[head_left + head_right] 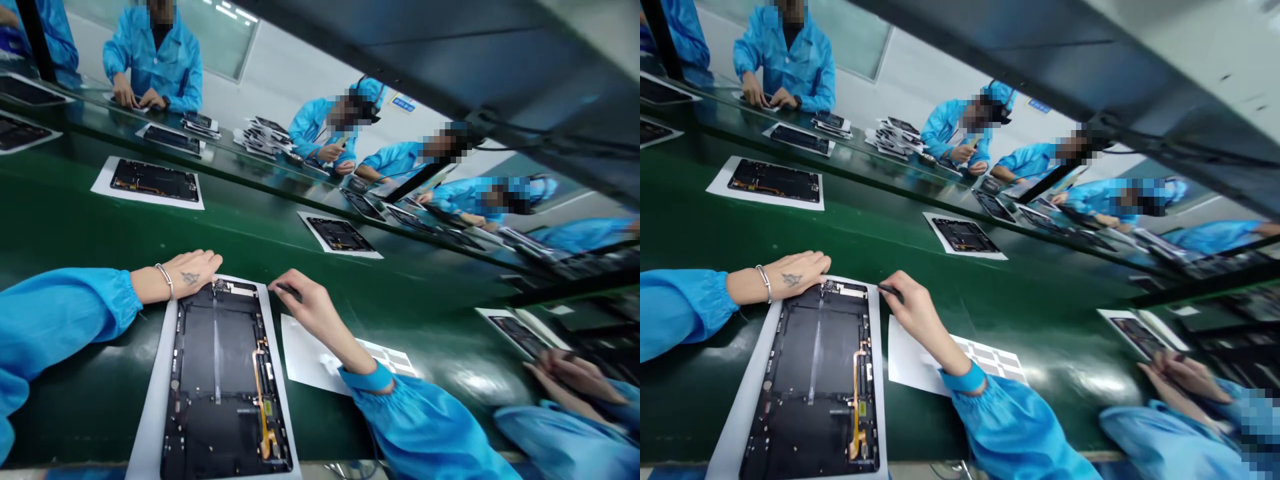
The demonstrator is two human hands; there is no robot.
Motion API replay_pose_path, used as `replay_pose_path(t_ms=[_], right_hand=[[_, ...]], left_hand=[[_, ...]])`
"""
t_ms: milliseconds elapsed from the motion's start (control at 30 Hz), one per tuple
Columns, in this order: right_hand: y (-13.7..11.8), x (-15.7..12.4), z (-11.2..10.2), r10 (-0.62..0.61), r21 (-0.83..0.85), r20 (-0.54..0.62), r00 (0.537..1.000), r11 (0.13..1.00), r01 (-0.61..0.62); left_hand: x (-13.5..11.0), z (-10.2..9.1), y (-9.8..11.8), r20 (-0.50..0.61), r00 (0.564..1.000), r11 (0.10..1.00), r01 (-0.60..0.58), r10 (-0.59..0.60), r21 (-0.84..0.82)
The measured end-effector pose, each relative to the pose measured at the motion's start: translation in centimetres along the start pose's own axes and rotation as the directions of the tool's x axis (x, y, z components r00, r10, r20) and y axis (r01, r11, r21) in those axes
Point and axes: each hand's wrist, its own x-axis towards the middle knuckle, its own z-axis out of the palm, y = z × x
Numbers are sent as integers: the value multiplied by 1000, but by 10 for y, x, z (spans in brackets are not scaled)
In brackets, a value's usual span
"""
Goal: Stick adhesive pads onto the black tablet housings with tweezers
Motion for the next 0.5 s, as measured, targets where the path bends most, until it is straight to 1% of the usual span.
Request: replay_pose_path(t_ms=[33,67,100,133,200,233,267,333,367,433,500], right_hand=[[6,-8,-7,24,-4,-69,997,1000,-24],[12,-17,-14,44,-13,-136,990,999,-46],[19,-25,-20,65,-24,-197,978,997,-71],[27,-33,-25,84,-34,-250,965,995,-96],[44,-45,-31,140,-41,-356,924,986,-165],[52,-48,-33,173,-32,-405,898,979,-203],[59,-50,-33,206,-17,-443,873,971,-238],[72,-50,-34,259,24,-486,835,959,-283],[77,-48,-35,273,40,-496,824,956,-292],[83,-43,-37,278,58,-513,812,955,-290],[86,-40,-39,270,57,-531,803,957,-284]], left_hand=[[2,-3,-2,15,999,1000,-31,31,-2],[6,-8,-5,8,998,998,-54,54,-34],[11,-15,-11,-21,998,995,-58,57,-86],[17,-24,-18,-65,997,989,-44,35,-142],[37,-47,-38,-169,984,973,24,-64,-228],[49,-60,-48,-227,966,968,69,-126,-242],[64,-72,-59,-291,939,964,115,-184,-238],[97,-91,-77,-403,867,949,212,-294,-235],[114,-96,-84,-437,827,931,266,-353,-249],[147,-96,-94,-452,765,886,365,-460,-284],[172,-89,-101,-423,731,844,437,-535,-312]])
